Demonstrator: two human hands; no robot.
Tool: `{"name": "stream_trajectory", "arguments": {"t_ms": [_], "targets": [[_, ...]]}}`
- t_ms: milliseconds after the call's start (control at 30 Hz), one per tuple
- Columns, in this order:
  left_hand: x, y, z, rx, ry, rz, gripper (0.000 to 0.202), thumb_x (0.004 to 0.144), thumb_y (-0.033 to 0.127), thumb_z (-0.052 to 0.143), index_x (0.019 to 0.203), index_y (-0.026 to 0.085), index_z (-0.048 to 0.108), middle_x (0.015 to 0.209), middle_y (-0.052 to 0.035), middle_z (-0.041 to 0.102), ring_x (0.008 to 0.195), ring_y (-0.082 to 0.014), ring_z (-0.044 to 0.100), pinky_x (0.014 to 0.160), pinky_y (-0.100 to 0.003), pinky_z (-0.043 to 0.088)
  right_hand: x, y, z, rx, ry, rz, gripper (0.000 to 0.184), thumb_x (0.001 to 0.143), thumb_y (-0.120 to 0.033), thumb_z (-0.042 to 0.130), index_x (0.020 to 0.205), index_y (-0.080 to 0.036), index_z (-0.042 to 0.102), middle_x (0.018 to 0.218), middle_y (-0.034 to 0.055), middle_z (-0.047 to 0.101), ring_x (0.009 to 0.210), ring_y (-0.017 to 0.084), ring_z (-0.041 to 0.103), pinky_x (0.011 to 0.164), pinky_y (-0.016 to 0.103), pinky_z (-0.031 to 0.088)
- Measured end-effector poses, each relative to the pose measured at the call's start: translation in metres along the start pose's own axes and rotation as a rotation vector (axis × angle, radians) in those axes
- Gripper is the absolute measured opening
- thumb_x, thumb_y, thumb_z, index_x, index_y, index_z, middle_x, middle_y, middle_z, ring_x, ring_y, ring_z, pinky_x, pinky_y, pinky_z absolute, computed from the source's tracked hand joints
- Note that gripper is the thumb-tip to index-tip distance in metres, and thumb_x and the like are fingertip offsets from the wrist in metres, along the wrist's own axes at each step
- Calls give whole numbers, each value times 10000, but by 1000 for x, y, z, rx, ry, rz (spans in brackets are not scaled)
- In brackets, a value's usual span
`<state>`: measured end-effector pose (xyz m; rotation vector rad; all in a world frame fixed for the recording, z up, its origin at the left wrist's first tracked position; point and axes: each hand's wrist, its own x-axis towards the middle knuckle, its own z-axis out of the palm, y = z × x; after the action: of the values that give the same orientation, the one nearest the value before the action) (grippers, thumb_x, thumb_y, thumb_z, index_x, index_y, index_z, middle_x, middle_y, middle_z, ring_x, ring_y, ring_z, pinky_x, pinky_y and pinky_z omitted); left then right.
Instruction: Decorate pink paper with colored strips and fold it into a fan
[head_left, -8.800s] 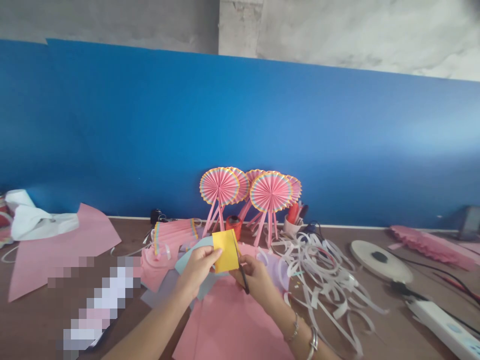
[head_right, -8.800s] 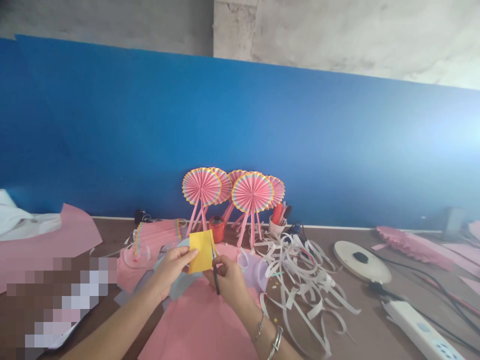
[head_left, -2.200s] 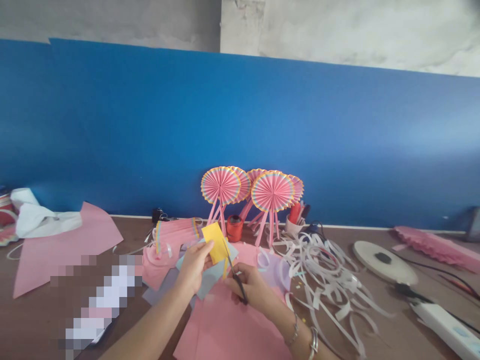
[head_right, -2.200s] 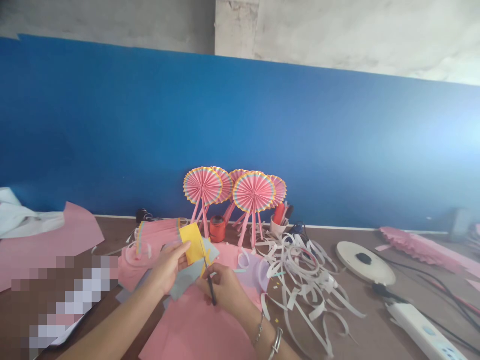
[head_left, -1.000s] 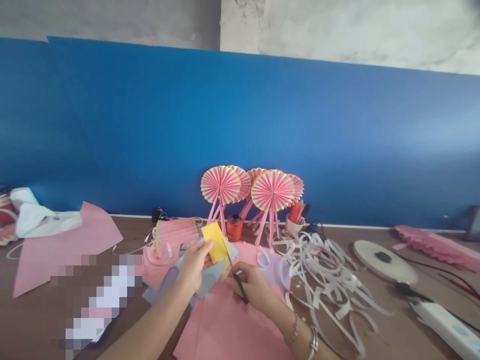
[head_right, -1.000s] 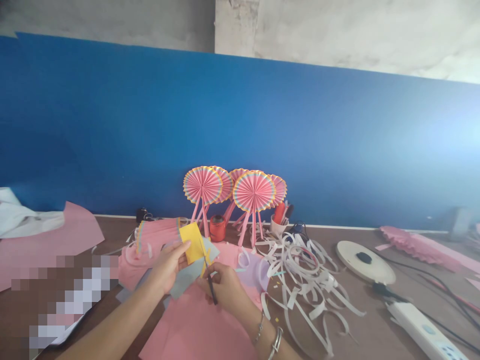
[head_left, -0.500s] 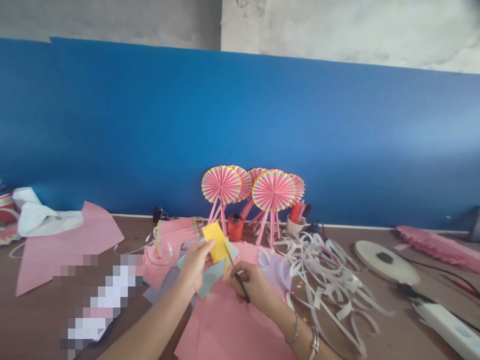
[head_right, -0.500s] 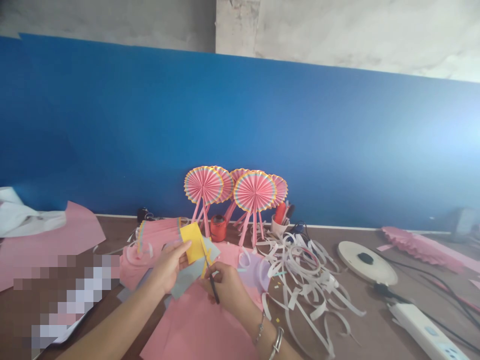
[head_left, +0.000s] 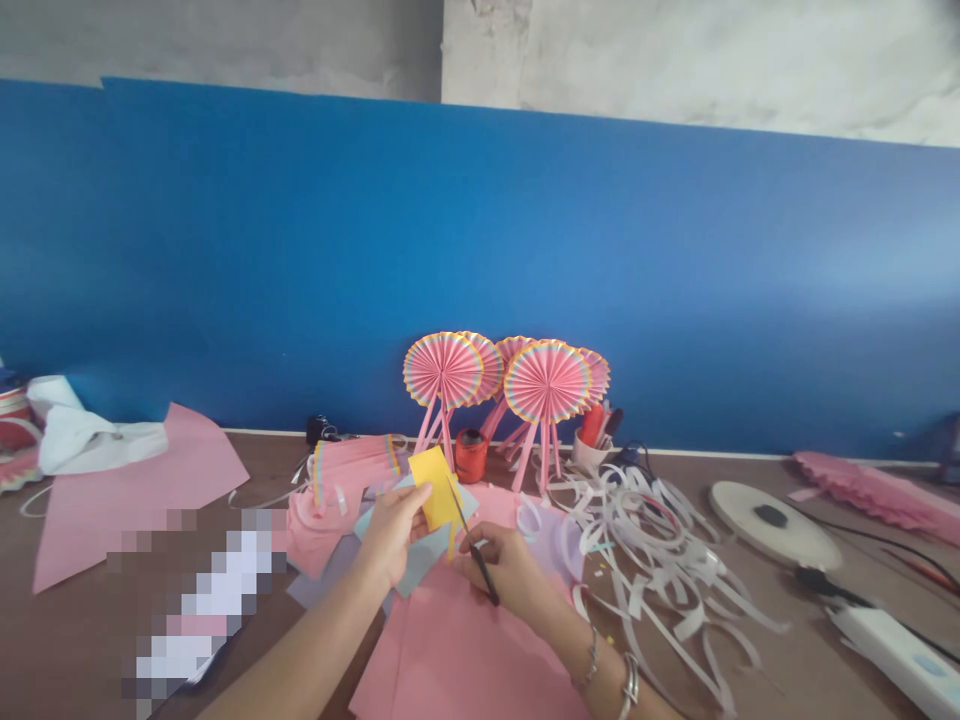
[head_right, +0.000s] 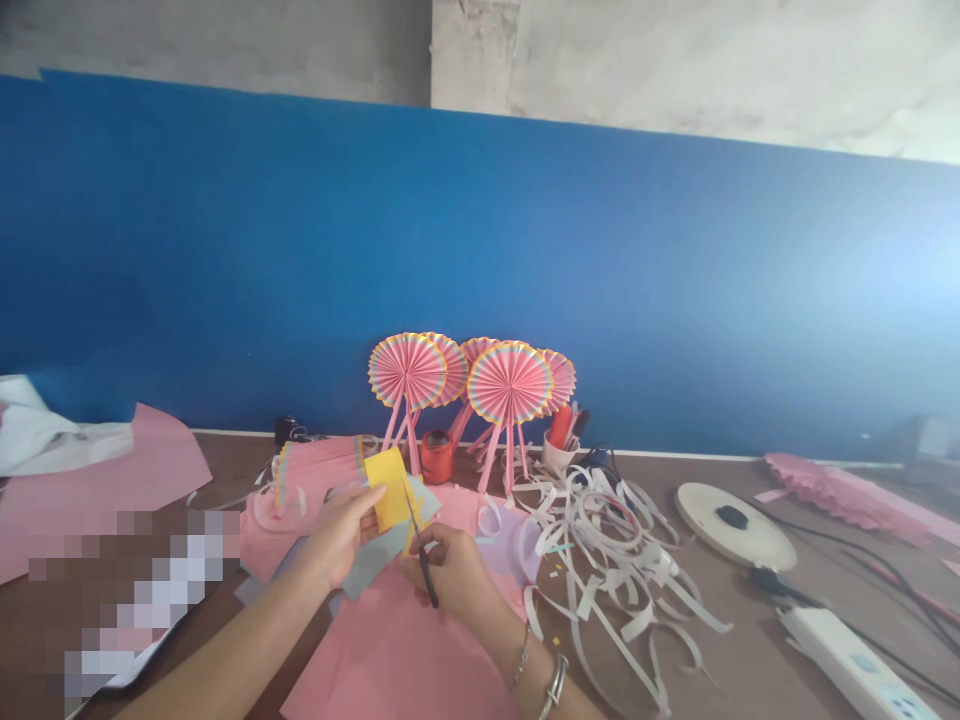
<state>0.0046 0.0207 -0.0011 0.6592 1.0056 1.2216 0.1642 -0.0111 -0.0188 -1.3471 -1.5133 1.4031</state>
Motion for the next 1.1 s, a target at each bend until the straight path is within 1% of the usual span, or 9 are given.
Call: {"name": "stream_trajectory", "arguments": {"t_ms": [133,233,633,767,900,1100], "targets": [[-4,-3,3,42,-62,-22,245,624,327,742,730,119,670,709,-101,727,631,-212,688,573,-265,517,3,2,0,25,13,2,298,649,-386,692,787,-180,528,421,-72,524,346,85,440,336,177,310],[-6,-5,4,79,-81,-21,243,626,337,731,717,117,683,707,-101,730,616,-204,681,552,-251,503,3,3,-1,30,36,-6,305,647,-387,700,795,-174,540,416,-73,516,356,85,443,351,179,313],[-9,-2,7,98,-93,-37,229,655,318,705,745,109,688,712,-100,730,602,-189,673,579,-248,504,1,1,0,35,60,-31,265,671,-375,688,746,-175,533,389,-74,504,349,72,414,386,181,307],[-10,-1,8,93,-99,-39,227,660,319,710,741,108,686,719,-103,732,613,-193,677,572,-248,504,0,-2,1,46,66,-25,274,656,-379,692,733,-177,522,383,-75,499,350,77,426,382,183,308],[-9,-2,7,91,-106,-46,241,639,333,721,733,113,686,700,-92,730,608,-191,675,563,-243,503,2,0,0,33,72,1,267,642,-363,696,736,-181,524,386,-72,509,355,83,433,383,186,316],[-9,-7,7,144,-127,-89,307,592,378,738,734,113,679,693,-85,725,611,-200,675,547,-251,498,5,6,-2,55,76,-30,246,633,-337,691,729,-187,523,409,-74,515,341,79,412,356,185,294]]}}
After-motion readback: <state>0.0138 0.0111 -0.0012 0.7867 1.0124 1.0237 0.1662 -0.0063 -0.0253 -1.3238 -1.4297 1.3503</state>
